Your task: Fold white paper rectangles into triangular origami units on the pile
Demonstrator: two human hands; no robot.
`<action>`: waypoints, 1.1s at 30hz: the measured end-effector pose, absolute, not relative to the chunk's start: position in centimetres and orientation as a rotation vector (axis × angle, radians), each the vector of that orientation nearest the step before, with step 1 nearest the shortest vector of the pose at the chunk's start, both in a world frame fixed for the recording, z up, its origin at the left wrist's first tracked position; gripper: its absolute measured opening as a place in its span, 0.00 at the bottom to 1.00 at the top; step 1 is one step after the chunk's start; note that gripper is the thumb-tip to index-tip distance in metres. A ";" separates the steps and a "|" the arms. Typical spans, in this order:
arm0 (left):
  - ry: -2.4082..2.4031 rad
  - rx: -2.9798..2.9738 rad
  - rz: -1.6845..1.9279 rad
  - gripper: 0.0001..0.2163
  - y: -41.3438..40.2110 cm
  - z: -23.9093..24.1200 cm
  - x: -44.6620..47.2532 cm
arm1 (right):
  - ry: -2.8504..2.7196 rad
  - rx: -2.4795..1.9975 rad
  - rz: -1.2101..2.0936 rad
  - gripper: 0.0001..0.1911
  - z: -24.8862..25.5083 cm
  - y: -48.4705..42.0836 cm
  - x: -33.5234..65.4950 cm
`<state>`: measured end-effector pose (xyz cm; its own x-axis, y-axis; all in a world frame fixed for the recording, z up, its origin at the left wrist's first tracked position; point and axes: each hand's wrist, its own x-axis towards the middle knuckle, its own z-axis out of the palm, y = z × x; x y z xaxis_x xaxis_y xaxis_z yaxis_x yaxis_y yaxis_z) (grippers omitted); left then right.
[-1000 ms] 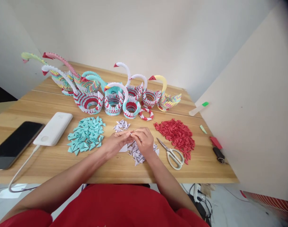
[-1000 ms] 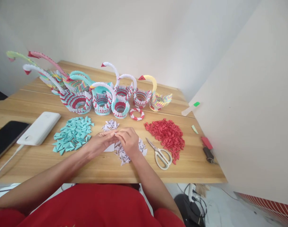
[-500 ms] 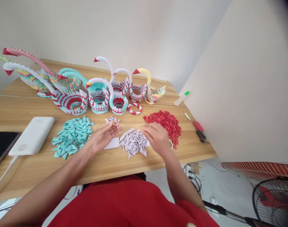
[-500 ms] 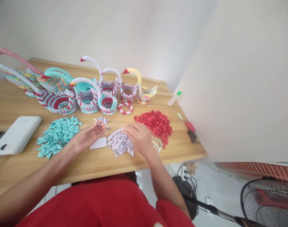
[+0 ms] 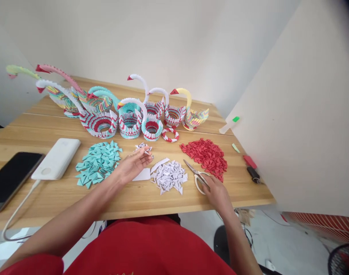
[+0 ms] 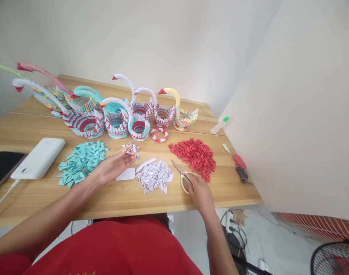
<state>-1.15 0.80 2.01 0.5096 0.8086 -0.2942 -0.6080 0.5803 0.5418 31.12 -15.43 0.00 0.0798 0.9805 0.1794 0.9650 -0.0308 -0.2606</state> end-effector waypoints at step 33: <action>0.570 0.362 0.782 0.04 0.5 2.5 -1.0 | -1.760 -1.474 0.828 0.16 4.8 -11.0 20.6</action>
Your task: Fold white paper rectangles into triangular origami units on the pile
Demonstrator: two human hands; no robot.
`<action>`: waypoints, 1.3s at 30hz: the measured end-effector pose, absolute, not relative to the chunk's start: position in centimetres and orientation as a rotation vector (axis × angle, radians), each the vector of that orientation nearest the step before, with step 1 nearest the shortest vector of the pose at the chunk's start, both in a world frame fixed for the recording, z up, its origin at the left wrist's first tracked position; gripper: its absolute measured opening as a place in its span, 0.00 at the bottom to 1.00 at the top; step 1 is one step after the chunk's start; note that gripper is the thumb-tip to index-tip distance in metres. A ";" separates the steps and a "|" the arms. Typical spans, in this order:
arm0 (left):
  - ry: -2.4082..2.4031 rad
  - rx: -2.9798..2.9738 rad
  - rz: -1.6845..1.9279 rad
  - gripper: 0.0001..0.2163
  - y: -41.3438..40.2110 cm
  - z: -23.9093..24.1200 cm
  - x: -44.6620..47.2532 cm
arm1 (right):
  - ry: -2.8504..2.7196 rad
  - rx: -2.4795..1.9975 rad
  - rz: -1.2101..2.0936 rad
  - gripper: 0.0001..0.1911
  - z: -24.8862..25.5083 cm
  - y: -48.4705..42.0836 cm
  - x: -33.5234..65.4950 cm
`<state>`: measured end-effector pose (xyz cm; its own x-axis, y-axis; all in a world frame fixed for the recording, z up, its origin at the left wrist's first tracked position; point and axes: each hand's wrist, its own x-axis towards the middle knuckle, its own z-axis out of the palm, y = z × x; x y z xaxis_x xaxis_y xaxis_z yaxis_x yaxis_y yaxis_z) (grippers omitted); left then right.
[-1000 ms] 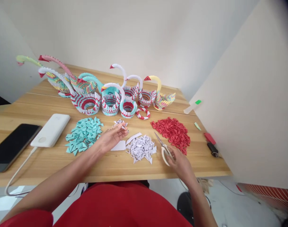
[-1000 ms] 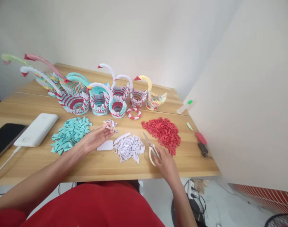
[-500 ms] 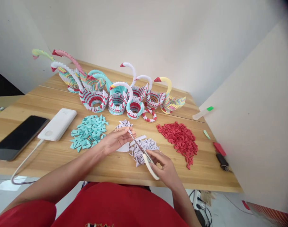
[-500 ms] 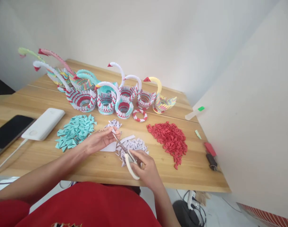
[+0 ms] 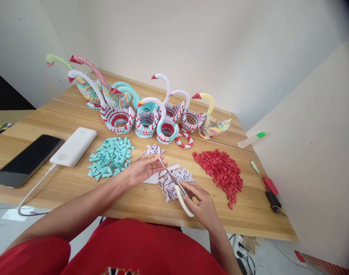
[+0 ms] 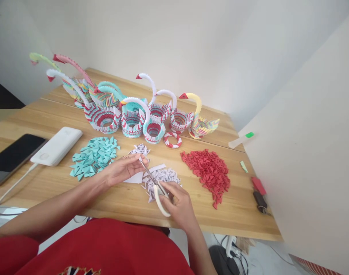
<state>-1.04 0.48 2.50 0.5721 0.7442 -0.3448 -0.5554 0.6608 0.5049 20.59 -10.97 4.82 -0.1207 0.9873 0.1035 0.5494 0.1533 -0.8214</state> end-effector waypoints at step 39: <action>0.570 0.475 0.816 0.11 0.6 2.3 -1.1 | -1.664 -1.567 1.090 0.17 5.1 -10.7 20.5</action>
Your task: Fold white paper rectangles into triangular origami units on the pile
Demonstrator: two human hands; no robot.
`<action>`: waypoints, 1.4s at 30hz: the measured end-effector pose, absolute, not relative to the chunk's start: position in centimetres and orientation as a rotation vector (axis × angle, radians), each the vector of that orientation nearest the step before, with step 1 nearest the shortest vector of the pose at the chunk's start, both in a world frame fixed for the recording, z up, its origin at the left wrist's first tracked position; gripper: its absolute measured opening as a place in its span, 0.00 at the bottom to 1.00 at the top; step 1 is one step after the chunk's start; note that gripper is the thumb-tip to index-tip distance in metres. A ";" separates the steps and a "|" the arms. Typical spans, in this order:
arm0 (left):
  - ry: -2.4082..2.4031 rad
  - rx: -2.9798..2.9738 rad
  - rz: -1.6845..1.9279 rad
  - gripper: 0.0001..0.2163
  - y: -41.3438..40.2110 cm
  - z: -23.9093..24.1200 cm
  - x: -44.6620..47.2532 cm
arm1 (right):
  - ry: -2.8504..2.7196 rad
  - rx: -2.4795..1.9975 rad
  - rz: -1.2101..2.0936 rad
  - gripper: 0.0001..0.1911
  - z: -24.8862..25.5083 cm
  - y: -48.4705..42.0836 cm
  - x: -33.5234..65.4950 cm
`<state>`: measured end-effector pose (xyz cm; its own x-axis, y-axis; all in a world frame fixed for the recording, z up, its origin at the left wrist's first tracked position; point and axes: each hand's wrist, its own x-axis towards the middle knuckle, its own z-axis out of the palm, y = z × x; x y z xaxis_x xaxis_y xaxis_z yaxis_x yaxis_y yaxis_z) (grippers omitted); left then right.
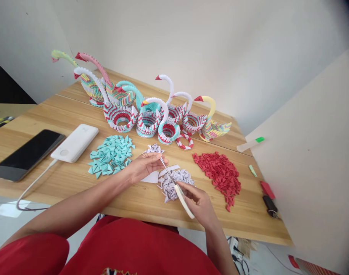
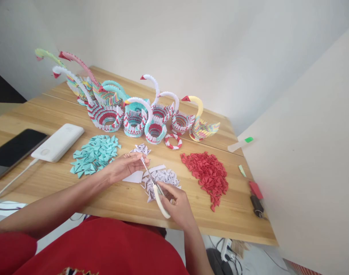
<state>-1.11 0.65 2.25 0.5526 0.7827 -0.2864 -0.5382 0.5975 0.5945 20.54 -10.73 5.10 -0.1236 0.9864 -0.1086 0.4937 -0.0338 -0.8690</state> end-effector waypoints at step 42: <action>0.566 0.442 0.885 0.10 0.9 2.0 -1.1 | -1.898 -1.531 0.742 0.16 6.5 -10.4 19.5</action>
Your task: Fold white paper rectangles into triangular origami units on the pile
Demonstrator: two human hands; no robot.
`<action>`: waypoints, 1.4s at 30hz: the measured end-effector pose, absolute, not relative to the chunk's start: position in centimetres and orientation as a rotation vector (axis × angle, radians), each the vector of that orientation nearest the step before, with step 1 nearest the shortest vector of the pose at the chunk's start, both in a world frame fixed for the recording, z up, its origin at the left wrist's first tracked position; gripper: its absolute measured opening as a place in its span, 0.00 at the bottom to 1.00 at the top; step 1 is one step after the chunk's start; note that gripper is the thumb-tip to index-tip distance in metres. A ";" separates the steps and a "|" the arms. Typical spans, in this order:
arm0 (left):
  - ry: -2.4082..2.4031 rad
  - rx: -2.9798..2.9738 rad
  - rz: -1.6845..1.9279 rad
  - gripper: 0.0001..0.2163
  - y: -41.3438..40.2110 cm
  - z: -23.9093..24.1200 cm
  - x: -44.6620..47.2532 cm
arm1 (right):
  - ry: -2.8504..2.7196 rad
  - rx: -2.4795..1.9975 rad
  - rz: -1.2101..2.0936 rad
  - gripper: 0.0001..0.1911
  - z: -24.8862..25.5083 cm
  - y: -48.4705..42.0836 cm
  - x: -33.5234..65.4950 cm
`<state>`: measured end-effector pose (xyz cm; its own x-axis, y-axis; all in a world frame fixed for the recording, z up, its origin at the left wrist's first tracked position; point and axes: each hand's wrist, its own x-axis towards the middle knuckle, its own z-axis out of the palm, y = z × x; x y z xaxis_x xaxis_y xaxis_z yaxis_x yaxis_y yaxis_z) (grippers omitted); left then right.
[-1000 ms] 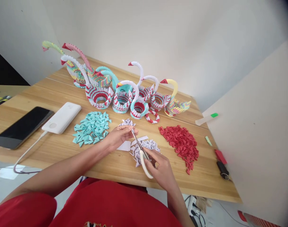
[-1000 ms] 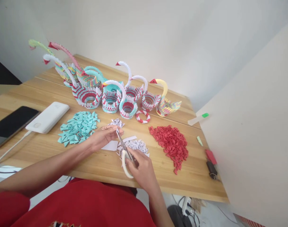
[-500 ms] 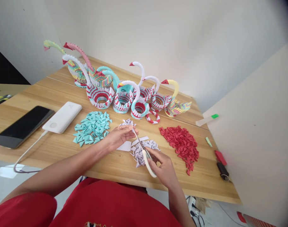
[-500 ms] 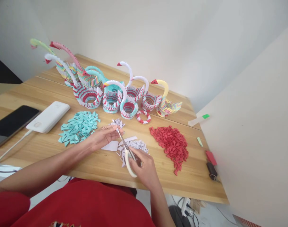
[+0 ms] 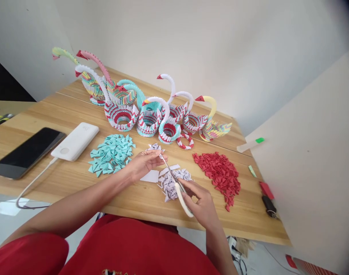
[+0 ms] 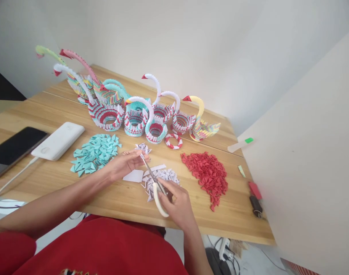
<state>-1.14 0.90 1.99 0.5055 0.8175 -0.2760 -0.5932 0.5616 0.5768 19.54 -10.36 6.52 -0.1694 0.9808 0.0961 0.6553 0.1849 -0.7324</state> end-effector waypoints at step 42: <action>0.611 0.500 1.021 0.09 1.1 2.0 -1.2 | -1.819 -1.972 -0.082 0.20 1.2 -11.3 28.9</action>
<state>-1.22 1.07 1.97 0.3852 0.8929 -0.2331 -0.6277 0.4387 0.6431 28.89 -11.32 1.24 0.1269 0.9310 0.3423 0.9581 -0.0256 -0.2854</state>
